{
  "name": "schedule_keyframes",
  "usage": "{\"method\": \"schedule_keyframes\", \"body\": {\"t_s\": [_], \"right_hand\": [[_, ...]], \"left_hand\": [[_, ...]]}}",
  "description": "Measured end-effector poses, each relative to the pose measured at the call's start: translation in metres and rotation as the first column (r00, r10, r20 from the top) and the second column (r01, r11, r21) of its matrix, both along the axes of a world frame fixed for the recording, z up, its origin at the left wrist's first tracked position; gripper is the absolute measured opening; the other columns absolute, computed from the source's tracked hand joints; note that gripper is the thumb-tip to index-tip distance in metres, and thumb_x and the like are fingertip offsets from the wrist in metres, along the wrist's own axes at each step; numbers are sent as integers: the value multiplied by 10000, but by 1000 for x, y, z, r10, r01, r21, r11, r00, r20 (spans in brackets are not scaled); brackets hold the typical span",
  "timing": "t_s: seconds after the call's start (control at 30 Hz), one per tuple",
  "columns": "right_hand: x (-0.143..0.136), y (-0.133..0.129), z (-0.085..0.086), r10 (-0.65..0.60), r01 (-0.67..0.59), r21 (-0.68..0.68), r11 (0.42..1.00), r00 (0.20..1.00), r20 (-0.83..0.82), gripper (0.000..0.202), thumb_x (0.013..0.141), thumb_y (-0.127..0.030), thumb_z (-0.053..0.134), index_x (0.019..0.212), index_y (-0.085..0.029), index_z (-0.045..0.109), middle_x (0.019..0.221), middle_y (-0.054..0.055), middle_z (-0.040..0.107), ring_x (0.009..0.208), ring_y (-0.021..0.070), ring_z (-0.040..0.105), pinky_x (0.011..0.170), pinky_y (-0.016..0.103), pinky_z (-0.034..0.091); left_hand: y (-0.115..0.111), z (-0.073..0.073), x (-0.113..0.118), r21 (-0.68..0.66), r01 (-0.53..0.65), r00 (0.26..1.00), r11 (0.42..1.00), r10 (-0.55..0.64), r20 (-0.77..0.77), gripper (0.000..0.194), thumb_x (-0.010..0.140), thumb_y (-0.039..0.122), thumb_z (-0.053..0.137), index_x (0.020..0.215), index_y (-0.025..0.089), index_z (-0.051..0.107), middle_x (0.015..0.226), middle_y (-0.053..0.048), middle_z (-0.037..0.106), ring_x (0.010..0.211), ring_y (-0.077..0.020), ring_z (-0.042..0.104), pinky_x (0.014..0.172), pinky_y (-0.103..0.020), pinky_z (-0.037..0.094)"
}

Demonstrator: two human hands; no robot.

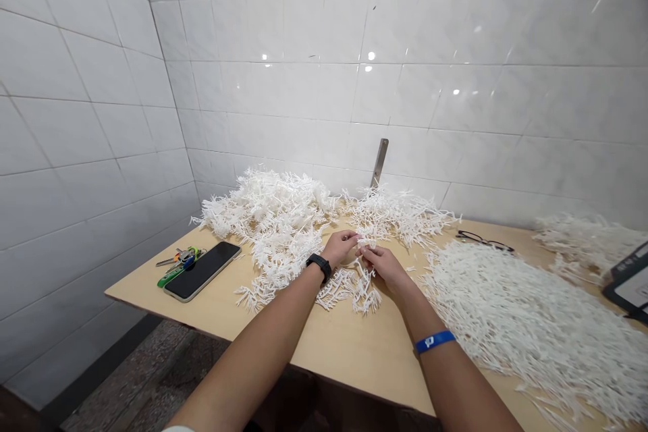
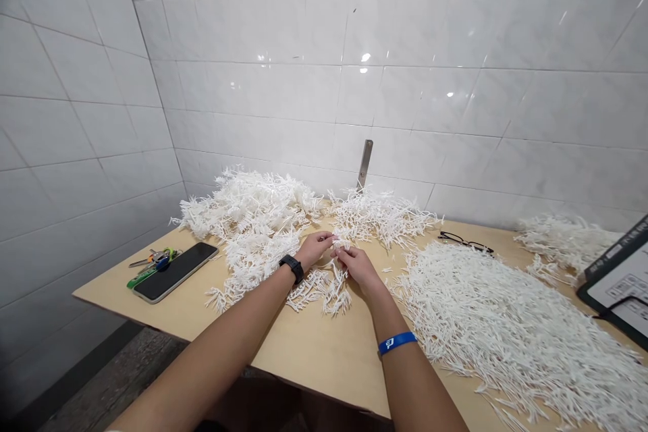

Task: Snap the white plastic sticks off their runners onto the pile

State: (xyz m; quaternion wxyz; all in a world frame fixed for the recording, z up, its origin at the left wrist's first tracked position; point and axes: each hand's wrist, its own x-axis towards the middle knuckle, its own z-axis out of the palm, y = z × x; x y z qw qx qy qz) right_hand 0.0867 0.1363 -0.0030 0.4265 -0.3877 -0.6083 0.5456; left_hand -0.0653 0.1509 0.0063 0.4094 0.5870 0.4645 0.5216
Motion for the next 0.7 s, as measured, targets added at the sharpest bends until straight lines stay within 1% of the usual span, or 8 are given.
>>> {"method": "schedule_keyframes", "body": {"t_s": [0.1, 0.17, 0.3, 0.37, 0.43, 0.57, 0.63, 0.7], "right_hand": [[-1, -5, 7, 13, -13, -5, 1000, 1000, -19, 382, 685, -530, 686, 711, -151, 656, 536, -24, 460, 524, 110, 390, 515, 262, 274], [-2, -8, 12, 10, -11, -8, 1000, 999, -50, 338, 698, -502, 679, 674, -166, 644, 542, -18, 458, 537, 118, 393, 522, 266, 281], [-2, -12, 16, 19, -23, -32, 999, 994, -111, 293, 699, -460, 681, 621, -188, 604, 586, 1, 486, 554, 124, 396, 532, 269, 300], [-2, -12, 16, 42, -47, -34, 998, 992, -121, 302, 698, -462, 679, 602, -189, 590, 593, 10, 500, 553, 123, 396, 539, 274, 310], [-1, -12, 17, 65, -69, -27, 997, 991, -117, 315, 703, -467, 666, 583, -189, 580, 578, 11, 496, 547, 124, 400, 543, 278, 316], [-1, -11, 17, 87, -87, -5, 996, 994, -70, 321, 715, -472, 635, 573, -194, 566, 557, 5, 481, 527, 123, 399, 528, 276, 314], [-1, -10, 15, 77, -76, 10, 997, 996, -40, 344, 720, -495, 628, 570, -192, 563, 560, 7, 487, 522, 122, 398, 520, 273, 311], [-3, -8, 13, 49, -49, 25, 998, 999, -2, 395, 730, -534, 617, 552, -188, 553, 547, 8, 485, 510, 120, 390, 502, 270, 293]], "left_hand": [[-5, 4, -1, -98, 71, 996, 993, -65, 65, 386, 728, 523, 619, 685, 145, 553, 568, 38, 447, 552, -82, 395, 576, -239, 334], [-8, 6, -2, -154, 164, 977, 974, -140, 159, 463, 711, 604, 609, 671, 152, 515, 554, 46, 416, 520, -71, 375, 543, -230, 314], [-12, 9, -2, -218, 408, 891, 886, -335, 307, 535, 704, 671, 577, 690, 139, 522, 607, 1, 504, 548, -88, 458, 552, -235, 344], [-12, 9, -1, -196, 456, 865, 868, -382, 324, 515, 704, 644, 599, 688, 134, 524, 625, -11, 525, 574, -95, 483, 578, -238, 362], [-11, 8, 0, -169, 404, 889, 899, -341, 307, 486, 702, 613, 618, 678, 139, 510, 617, 0, 513, 574, -88, 470, 595, -237, 364], [-8, 5, 1, -128, 143, 985, 981, -128, 118, 497, 712, 628, 590, 654, 142, 505, 608, 13, 492, 559, -83, 425, 588, -244, 347], [-7, 4, 1, -83, 48, 999, 995, -47, 18, 514, 721, 647, 561, 653, 139, 524, 614, 5, 501, 578, -95, 434, 599, -254, 355], [-5, 4, 0, -57, 19, 999, 998, -21, -40, 522, 721, 656, 551, 654, 138, 538, 616, 1, 513, 592, -106, 447, 612, -262, 368]]}}
